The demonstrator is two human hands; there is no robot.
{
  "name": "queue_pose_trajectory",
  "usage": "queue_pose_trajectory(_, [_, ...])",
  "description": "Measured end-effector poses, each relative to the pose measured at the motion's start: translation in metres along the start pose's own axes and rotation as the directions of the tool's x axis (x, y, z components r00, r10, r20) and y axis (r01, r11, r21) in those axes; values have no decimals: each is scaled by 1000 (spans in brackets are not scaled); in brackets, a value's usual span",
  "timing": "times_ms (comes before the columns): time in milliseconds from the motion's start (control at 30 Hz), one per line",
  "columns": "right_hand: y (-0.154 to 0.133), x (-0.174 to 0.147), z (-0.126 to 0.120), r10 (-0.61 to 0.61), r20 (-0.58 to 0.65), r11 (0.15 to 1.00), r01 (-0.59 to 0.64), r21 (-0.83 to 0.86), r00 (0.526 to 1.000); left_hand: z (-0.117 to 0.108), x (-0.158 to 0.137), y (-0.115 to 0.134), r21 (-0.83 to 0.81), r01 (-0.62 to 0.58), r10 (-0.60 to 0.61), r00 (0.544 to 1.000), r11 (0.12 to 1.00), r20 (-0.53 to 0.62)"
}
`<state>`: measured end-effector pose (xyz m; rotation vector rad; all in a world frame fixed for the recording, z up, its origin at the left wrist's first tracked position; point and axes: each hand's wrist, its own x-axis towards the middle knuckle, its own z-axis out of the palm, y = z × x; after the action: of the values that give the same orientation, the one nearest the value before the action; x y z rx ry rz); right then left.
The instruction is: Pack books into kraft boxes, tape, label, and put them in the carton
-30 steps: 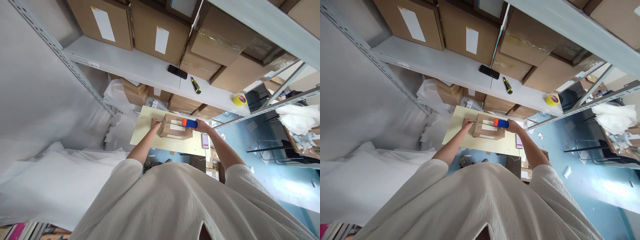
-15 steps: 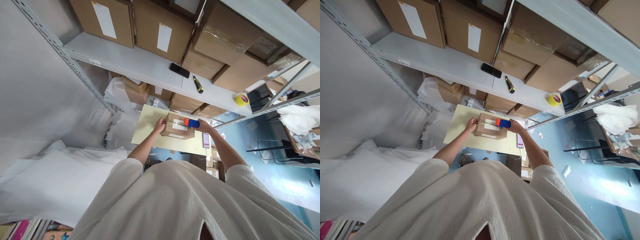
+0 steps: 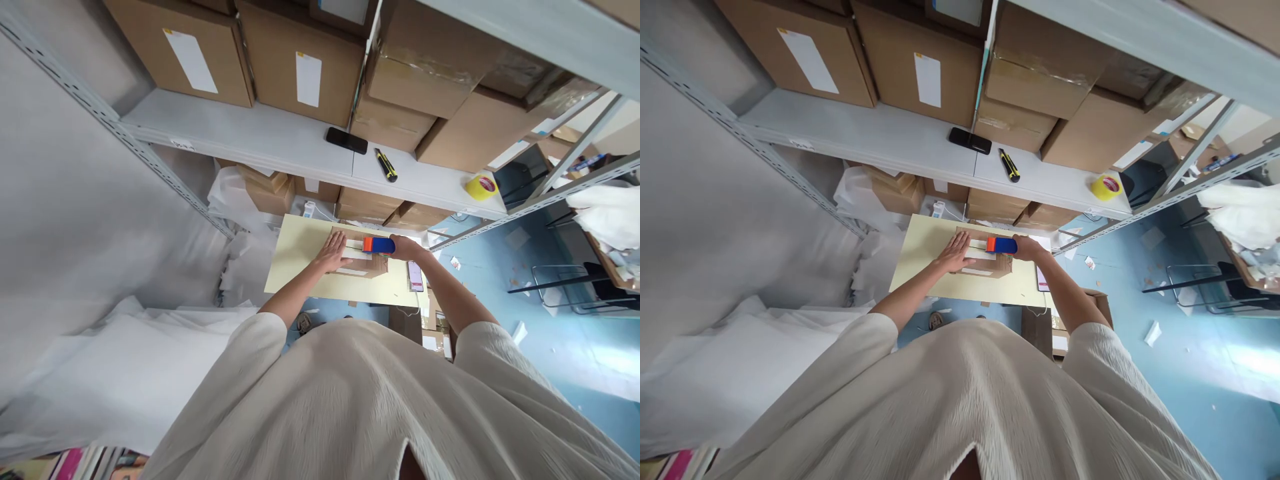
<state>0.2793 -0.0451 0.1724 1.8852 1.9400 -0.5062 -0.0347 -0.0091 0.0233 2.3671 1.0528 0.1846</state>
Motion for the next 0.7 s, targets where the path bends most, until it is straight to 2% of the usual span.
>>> queue_pose_trajectory(100, [0, -2, -7, -12, 26, 1000, 13, -10, 1000, 4, -5, -6, 63, 20, -21, 1000, 998, 14])
queue_pose_trajectory(300, [9, -11, -17, -43, 63, 999, 42, 23, 997, -2, -7, -7, 135, 52, -60, 997, 990, 57])
queue_pose_trajectory(567, [33, -15, -5, -122, 60, 992, 120, 41, 991, -6, -10, -6, 177, 73, -88, 993, 981, 81])
queue_pose_trajectory(700, [66, -15, 3, -113, 83, 993, 110, 44, 990, -10, -12, -6, 195, 92, -113, 988, 976, 103])
